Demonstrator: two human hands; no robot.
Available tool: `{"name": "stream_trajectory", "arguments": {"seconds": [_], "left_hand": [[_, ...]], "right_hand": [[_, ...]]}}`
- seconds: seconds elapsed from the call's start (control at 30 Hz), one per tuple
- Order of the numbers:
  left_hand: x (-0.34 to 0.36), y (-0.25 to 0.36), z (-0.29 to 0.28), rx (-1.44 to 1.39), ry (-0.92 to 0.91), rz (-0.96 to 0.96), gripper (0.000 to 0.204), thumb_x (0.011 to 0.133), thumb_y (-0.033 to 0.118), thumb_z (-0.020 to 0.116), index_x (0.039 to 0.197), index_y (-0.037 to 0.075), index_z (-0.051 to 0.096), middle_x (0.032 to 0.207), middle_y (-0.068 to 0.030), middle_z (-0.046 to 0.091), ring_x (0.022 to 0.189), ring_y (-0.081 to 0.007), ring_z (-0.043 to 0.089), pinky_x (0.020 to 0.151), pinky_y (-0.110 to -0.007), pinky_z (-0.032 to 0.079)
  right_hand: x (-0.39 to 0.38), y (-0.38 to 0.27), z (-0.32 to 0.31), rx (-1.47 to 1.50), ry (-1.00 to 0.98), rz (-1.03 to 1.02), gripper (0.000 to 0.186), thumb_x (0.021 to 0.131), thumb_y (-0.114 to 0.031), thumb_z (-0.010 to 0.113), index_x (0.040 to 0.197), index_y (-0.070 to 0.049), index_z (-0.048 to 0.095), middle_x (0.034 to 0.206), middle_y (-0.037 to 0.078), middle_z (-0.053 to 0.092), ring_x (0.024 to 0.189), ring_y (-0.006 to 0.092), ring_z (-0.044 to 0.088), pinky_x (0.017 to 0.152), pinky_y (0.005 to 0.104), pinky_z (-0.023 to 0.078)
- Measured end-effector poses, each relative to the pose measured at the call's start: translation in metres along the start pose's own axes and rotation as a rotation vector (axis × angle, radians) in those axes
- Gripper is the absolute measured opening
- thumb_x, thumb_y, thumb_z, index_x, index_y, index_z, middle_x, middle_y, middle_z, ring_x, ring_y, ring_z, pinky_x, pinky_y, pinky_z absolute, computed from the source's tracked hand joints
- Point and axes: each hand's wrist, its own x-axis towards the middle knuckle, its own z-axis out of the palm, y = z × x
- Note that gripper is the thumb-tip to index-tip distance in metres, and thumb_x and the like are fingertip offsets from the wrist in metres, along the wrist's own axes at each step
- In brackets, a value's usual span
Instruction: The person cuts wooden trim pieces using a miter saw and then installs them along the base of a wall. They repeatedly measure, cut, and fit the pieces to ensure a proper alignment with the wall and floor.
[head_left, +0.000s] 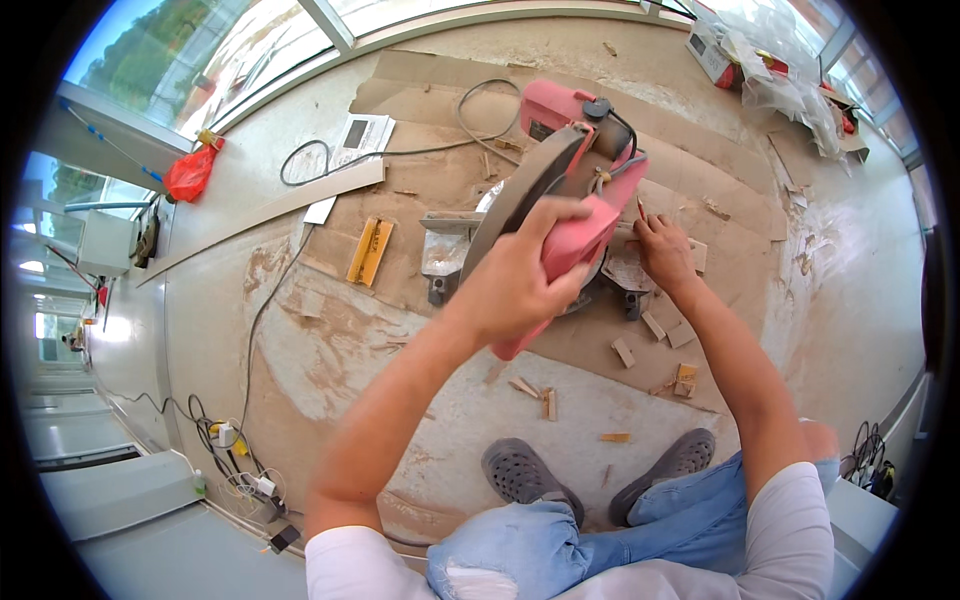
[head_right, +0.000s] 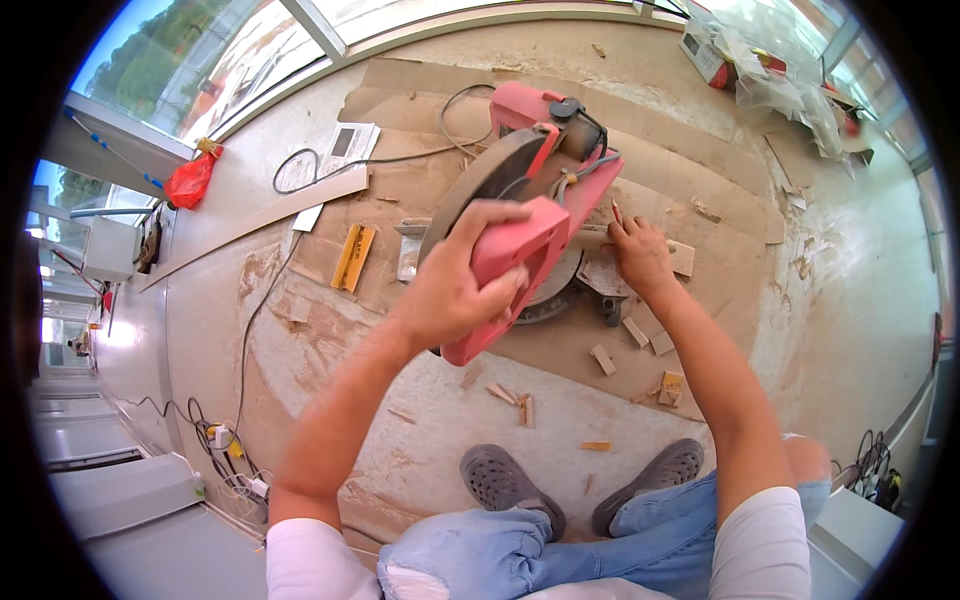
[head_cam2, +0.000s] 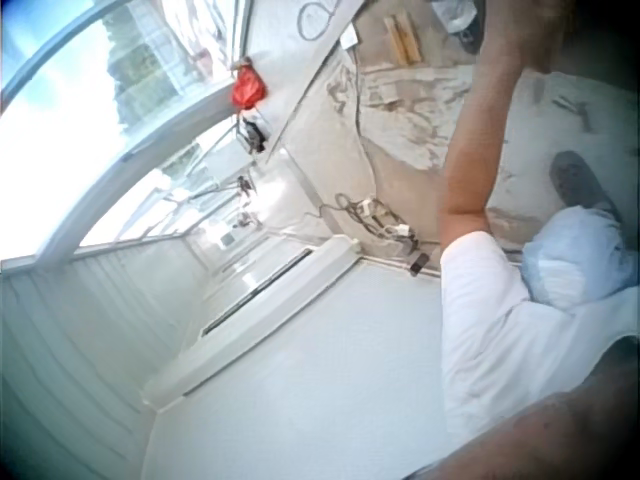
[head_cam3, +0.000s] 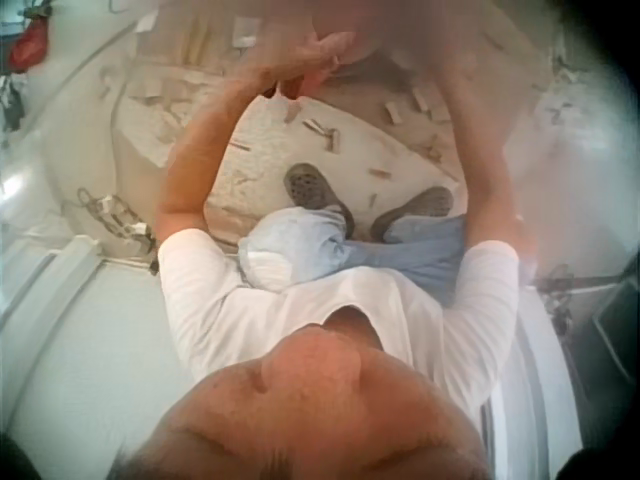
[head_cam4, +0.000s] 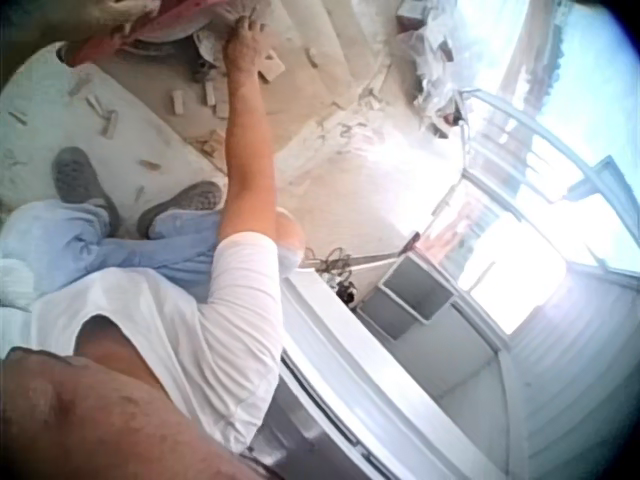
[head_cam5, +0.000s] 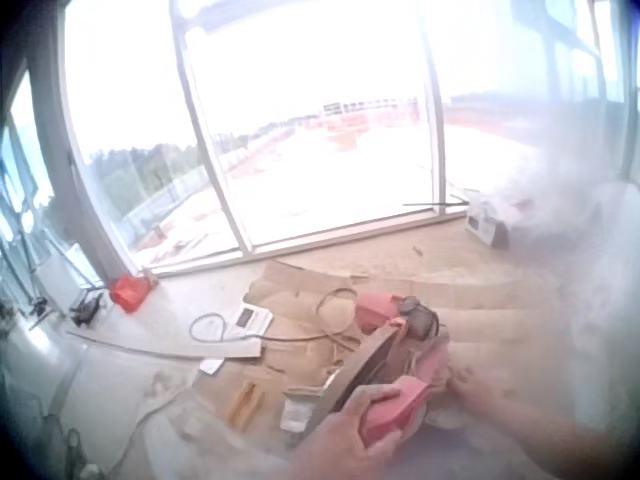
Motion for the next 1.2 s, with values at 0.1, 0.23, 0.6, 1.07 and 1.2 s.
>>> {"name": "stream_trajectory", "arguments": {"seconds": [0.1, 0.23, 0.6, 1.07, 1.2], "left_hand": [[0.074, 0.05, -0.001, 0.146, -0.057, 0.0, 0.04, 0.09, 0.014, 0.058, 0.128, 0.002, 0.051, 0.084, -0.0153, 0.069, 0.062, -0.0216, 0.07, 0.064, -0.037, 0.059], [0.167, 0.093, 0.003, 0.472, -0.126, 0.015, 0.031, 0.089, 0.022, 0.06, 0.111, -0.001, 0.063, 0.092, -0.0198, 0.072, 0.066, -0.0237, 0.072, 0.063, -0.038, 0.06], [0.289, 0.092, 0.03, 1.477, -0.243, 0.545, 0.026, 0.087, 0.015, 0.061, 0.104, 0.003, 0.077, 0.109, -0.0196, 0.073, 0.104, -0.036, 0.07, 0.089, -0.044, 0.056], [0.007, -0.012, -0.251, 0.149, 0.765, -0.087, 0.035, 0.101, 0.029, 0.057, 0.114, -0.002, 0.066, 0.091, -0.0103, 0.072, 0.075, -0.0139, 0.068, 0.07, -0.028, 0.057], [-0.06, -0.195, -0.267, 0.009, 0.844, -0.494, 0.02, 0.097, 0.016, 0.059, 0.101, -0.002, 0.066, 0.086, -0.0101, 0.072, 0.072, -0.016, 0.068, 0.063, -0.029, 0.057]], "right_hand": [[-0.006, 0.005, 0.004, -0.014, -0.03, 0.006, 0.026, 0.084, -0.026, 0.072, 0.098, -0.006, 0.063, 0.094, 0.01, 0.063, 0.092, 0.0317, 0.06, 0.077, 0.0446, 0.049], [-0.002, 0.001, 0.006, -0.012, -0.038, 0.014, 0.027, 0.085, -0.027, 0.072, 0.1, -0.007, 0.063, 0.095, 0.01, 0.063, 0.094, 0.0317, 0.06, 0.077, 0.0452, 0.049], [-0.004, 0.005, 0.005, 0.014, -0.052, 0.025, 0.027, 0.085, -0.028, 0.073, 0.101, -0.008, 0.063, 0.099, 0.009, 0.063, 0.098, 0.0319, 0.06, 0.078, 0.0469, 0.049], [-0.003, 0.002, 0.002, 0.049, -0.075, 0.056, 0.027, 0.08, -0.019, 0.077, 0.097, -0.004, 0.062, 0.099, 0.012, 0.063, 0.097, 0.0345, 0.06, 0.079, 0.0467, 0.049], [0.002, -0.006, 0.002, 0.032, -0.062, 0.033, 0.027, 0.079, -0.018, 0.078, 0.095, -0.004, 0.062, 0.097, 0.013, 0.063, 0.096, 0.0353, 0.059, 0.08, 0.0467, 0.049]]}}
